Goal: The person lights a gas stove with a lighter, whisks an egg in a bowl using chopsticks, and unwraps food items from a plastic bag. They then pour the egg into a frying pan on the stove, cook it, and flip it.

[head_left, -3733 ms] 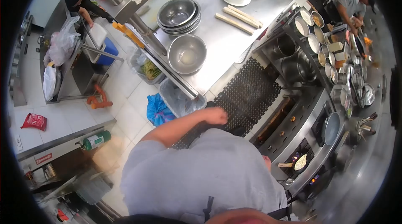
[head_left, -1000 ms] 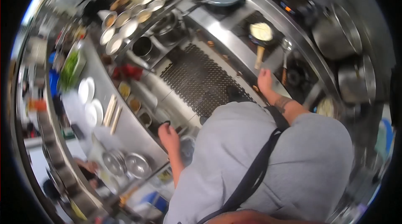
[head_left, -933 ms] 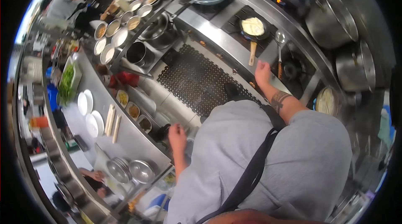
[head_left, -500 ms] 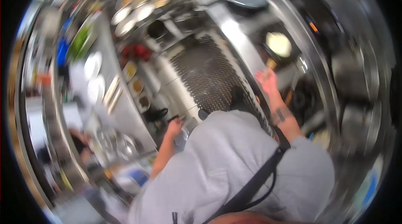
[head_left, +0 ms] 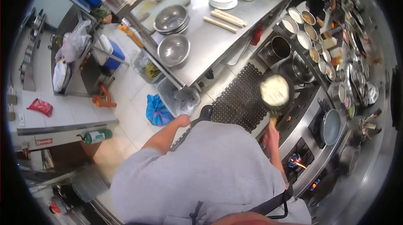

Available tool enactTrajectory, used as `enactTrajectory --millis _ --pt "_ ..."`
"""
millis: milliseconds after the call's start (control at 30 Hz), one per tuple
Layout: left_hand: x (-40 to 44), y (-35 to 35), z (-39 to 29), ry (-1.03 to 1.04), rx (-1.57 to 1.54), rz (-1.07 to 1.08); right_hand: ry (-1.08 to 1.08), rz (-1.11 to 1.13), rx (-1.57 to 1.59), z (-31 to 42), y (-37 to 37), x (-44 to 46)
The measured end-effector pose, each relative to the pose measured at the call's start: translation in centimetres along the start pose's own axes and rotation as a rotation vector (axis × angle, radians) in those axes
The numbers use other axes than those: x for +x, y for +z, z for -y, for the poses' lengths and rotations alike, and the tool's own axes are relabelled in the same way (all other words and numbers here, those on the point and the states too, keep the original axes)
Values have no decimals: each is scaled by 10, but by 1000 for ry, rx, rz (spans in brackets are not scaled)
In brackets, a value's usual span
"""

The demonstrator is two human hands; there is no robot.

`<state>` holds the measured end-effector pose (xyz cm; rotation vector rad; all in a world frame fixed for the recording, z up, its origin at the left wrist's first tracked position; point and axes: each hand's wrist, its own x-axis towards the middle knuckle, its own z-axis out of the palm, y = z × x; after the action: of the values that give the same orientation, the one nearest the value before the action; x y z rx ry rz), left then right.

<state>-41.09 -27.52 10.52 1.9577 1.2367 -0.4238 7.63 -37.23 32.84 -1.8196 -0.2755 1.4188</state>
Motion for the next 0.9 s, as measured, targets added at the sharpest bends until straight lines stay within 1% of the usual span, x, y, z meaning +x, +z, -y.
enactTrajectory --millis 33,67,100,133,167,200,267,300,333,367,400,433,467,500,533,567,600,667,700,767,800,833,867,900 --pt "-13 12 11 -87 -4 76 -60 139 -86 13 23 30" --pt "-26 24 24 -92 -20 72 -147 240 -94 30 61 56" --pt "-39 35 36 -92 -29 9 -292 284 -247 62 105 62" --pt "-50 44 49 -93 -36 -55 -372 323 -363 99 149 56" --pt "-51 57 67 -63 57 57 -493 367 -388 122 186 68" --pt "-57 64 80 -68 49 58 -581 368 -518 143 220 84" --pt "-67 69 100 70 109 1 -1044 227 -678 188 287 79" --pt "-77 63 98 64 105 2 -1074 131 -841 207 313 77" --pt "-91 50 86 -68 -113 -121 -1099 31 -1003 222 335 76" --pt "-101 41 80 -201 -331 -245 -1098 38 -1005 233 354 71" --pt "-102 41 86 -205 -336 -244 -1176 -19 -1073 241 369 67" --pt "-102 44 94 -159 -160 -223 -1254 -80 -1143 248 381 68" --pt "-103 50 100 -112 10 -198 -1251 -70 -1153 253 390 73" --pt "-108 51 100 -119 -6 -195 -1294 -116 -1202 258 399 79" --pt "-114 49 100 -62 16 -186 -1337 -161 -1250 261 408 84" --pt "-119 45 101 -4 45 -178 -1303 -177 -1315 265 415 89" --pt "-120 46 104 -6 41 -178 -1303 -172 -1318 265 419 89" --pt "-118 47 107 -116 -131 -139 -1251 -213 -1231 265 420 92" --pt "-116 51 113 -109 -128 -129 -1239 -219 -1234 262 415 90" --pt "-110 56 128 138 184 -211 -1165 -221 -1103 252 400 82" --pt "-106 52 127 156 199 -193 -1143 -242 -1096 241 387 84" --pt "-97 51 124 5 -60 -147 -1101 -237 -998 221 368 94" --pt "-89 46 125 -60 -194 -127 -1050 -249 -890 197 348 103" --pt "-77 46 131 -128 -328 -116 -935 -245 -804 172 326 109"
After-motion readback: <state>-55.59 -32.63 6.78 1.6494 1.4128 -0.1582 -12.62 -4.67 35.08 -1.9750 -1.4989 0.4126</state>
